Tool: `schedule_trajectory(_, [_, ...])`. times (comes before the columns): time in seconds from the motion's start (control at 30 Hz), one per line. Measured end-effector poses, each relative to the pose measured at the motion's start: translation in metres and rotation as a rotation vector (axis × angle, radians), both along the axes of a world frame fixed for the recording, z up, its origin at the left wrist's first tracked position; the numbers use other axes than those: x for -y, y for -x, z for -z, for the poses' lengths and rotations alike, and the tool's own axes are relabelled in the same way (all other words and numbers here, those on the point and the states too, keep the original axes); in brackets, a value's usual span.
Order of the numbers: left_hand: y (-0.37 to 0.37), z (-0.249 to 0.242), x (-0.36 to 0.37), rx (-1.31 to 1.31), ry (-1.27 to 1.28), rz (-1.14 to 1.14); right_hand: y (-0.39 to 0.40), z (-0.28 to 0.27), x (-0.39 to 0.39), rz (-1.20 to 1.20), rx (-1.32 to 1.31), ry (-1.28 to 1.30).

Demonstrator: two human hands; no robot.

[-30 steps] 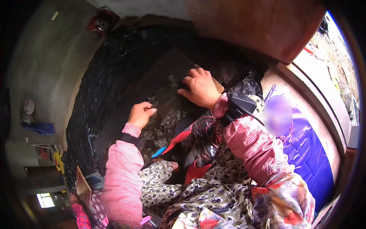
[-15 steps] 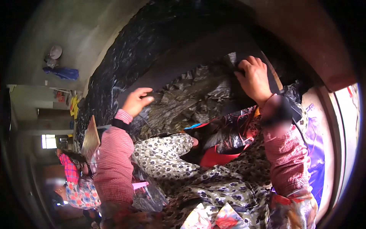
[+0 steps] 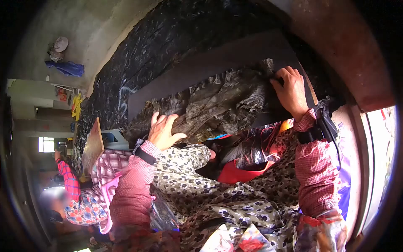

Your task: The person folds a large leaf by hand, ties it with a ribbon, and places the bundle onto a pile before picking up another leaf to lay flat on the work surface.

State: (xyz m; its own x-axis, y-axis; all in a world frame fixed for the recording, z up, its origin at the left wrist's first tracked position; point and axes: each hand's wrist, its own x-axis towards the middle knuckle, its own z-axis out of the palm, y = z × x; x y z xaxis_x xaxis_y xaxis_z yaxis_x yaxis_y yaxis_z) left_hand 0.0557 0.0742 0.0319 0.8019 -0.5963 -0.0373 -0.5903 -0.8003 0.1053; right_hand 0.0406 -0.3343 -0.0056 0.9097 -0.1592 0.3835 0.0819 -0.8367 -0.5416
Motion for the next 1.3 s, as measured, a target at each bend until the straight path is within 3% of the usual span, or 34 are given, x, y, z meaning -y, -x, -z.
schedule_trajectory(0.1, [-0.007,-0.011,-0.009,-0.051,-0.162,-0.034,0.000,-0.001,0.000,0.001,-0.006,0.003])
schedule_trajectory(0.17, [-0.013,-0.023,-0.011,-0.226,-0.098,-0.281,0.001,-0.002,0.000,-0.004,-0.001,0.011])
schedule_trajectory(0.3, [-0.033,-0.016,-0.049,-0.038,-0.129,-0.226,0.001,0.000,0.001,-0.010,0.008,0.024])
schedule_trajectory(0.37, [-0.042,-0.011,-0.066,-0.164,-0.383,-0.383,0.000,0.001,0.001,-0.009,0.018,0.018])
schedule_trajectory(0.43, [-0.040,-0.007,-0.079,-0.124,-0.448,-0.532,0.001,-0.002,0.000,0.001,-0.021,0.029])
schedule_trajectory(0.53, [-0.036,-0.004,-0.094,-0.008,-0.316,-0.687,0.001,-0.004,-0.001,-0.006,0.013,0.059])
schedule_trajectory(0.57, [-0.034,-0.001,-0.098,-0.008,-0.317,-0.696,0.001,-0.006,-0.001,-0.014,0.014,0.057])
schedule_trajectory(0.63, [-0.027,-0.002,-0.095,0.156,-0.152,-0.261,0.000,-0.008,-0.002,-0.009,0.003,0.084])
schedule_trajectory(0.77, [-0.027,0.017,-0.083,0.106,-0.191,-0.284,0.001,-0.016,-0.007,-0.003,0.023,0.107])
schedule_trajectory(0.83, [-0.029,0.011,-0.075,-0.066,-0.216,-0.416,0.001,-0.017,-0.007,-0.014,0.022,0.095])
schedule_trajectory(1.0, [-0.020,0.018,-0.103,-0.048,-0.047,-0.491,0.000,-0.013,-0.005,-0.022,-0.006,0.104])
schedule_trajectory(1.07, [-0.022,0.013,-0.103,-0.047,0.076,-0.629,0.000,-0.012,-0.004,-0.023,0.002,0.116])
schedule_trajectory(1.17, [-0.024,0.020,-0.121,0.103,0.127,-0.516,0.001,-0.013,-0.004,-0.021,-0.026,0.132])
schedule_trajectory(1.2, [-0.026,0.025,-0.132,-0.023,0.167,-0.600,0.000,-0.012,-0.004,-0.021,-0.015,0.148])
schedule_trajectory(1.3, [-0.022,0.037,-0.151,-0.073,0.110,-0.552,-0.003,-0.007,-0.002,0.003,0.059,0.167])
